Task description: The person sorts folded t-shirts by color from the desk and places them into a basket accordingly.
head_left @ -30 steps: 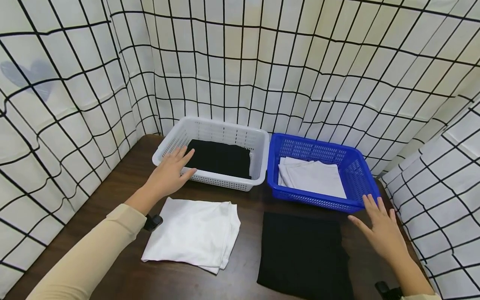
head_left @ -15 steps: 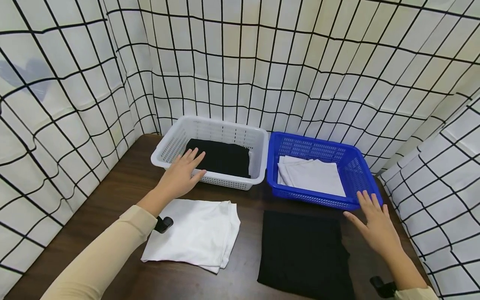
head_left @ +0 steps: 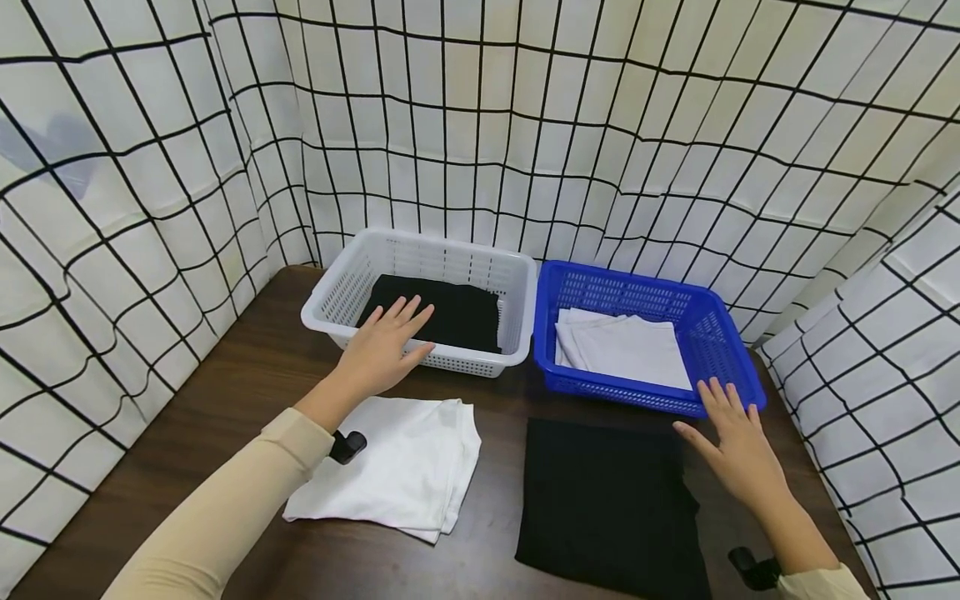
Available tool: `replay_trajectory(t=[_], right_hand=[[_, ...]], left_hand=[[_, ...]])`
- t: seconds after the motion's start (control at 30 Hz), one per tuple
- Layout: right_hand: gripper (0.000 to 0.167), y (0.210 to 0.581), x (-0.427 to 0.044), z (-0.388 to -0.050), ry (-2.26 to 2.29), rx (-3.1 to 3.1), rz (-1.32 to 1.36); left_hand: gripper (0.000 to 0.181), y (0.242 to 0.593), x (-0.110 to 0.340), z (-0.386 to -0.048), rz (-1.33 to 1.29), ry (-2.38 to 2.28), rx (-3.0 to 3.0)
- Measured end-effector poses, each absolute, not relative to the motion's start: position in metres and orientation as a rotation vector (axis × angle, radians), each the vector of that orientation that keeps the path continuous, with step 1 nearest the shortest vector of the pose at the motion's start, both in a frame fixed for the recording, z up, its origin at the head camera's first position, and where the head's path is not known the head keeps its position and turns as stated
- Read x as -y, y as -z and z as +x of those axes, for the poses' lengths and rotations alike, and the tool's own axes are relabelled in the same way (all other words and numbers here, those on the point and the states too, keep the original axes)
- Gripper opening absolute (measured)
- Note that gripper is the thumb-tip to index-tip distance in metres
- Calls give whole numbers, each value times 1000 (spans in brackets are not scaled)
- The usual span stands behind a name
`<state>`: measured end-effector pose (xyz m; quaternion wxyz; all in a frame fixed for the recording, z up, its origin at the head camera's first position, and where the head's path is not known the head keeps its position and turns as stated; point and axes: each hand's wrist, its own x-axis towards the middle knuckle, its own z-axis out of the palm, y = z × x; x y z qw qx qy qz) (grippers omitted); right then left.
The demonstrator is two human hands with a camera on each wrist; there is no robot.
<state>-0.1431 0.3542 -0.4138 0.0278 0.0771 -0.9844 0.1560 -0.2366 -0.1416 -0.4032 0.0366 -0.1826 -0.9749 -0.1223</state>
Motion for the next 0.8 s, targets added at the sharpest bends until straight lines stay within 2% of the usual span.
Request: replay_trajectory(t=[0.8], right_hand=[[83, 413, -338, -145, -500, 3087, 272]], left_hand=[[68, 404, 114, -235, -642, 438, 2964]])
